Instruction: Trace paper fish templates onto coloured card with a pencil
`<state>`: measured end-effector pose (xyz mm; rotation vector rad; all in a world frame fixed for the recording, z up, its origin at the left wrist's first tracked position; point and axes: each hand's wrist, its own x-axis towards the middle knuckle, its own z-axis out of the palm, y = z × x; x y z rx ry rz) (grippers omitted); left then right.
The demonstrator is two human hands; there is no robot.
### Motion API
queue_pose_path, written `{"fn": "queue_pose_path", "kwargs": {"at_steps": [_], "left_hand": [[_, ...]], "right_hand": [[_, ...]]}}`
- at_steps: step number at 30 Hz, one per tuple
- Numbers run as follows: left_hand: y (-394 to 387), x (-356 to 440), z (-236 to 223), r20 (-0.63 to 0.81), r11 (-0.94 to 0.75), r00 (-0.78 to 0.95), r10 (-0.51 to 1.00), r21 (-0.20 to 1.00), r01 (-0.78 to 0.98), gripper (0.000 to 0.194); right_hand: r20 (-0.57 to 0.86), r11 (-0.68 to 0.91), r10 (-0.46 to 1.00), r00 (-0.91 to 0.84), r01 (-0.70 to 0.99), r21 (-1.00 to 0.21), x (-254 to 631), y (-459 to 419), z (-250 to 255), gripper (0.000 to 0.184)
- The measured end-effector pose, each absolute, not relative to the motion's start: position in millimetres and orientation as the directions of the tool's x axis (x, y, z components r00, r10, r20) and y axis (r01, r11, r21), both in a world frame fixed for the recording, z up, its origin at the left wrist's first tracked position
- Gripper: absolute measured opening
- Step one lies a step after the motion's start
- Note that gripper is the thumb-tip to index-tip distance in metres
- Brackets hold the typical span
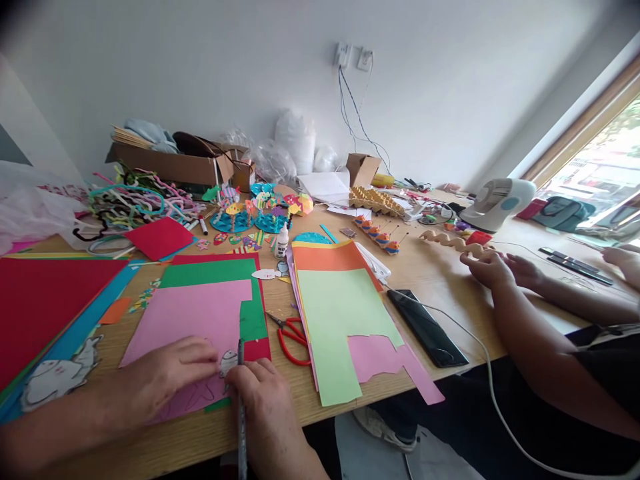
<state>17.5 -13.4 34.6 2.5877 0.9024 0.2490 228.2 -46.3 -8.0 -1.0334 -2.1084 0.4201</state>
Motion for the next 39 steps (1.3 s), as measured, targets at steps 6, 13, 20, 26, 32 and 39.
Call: {"fn": "queue_pose_path", "kwargs": {"at_steps": [6,13,20,26,32,39], "left_hand": [[-27,11,5,0.162,-0.805,0.789,0.593,0.120,0.581,0.052],[-23,12,20,0.119,-0.837,0.829,0.547,0.111,0.536,0.045],[-23,3,-5,0.158,-0.823,0.808,0.568,0.139,0.551,0.047],[-23,-4,-13,0.200,-0.829,0.805,0.558,0.098,0.550,0.052],[-22,-1,-7,0.189,-0.815,0.793,0.580,0.130,0.565,0.053],[-20,-2,-9,0.144,-0.822,0.809,0.569,0.133,0.554,0.049]], "right_hand": [[0.414,0.564,0.826,-0.383,0.535,-0.629,228,-50,-3,0.019],[0.381,0.440,0.898,-0.220,0.427,-0.790,236,-46,2,0.013],[0.373,0.416,0.909,-0.185,0.422,-0.806,241,-45,4,0.013],[0.334,0.388,0.922,-0.198,0.497,-0.776,239,-48,5,0.015],[0.331,0.405,0.914,-0.234,0.528,-0.746,236,-47,7,0.020],[0.376,0.440,0.898,-0.229,0.495,-0.749,234,-45,2,0.017]]}}
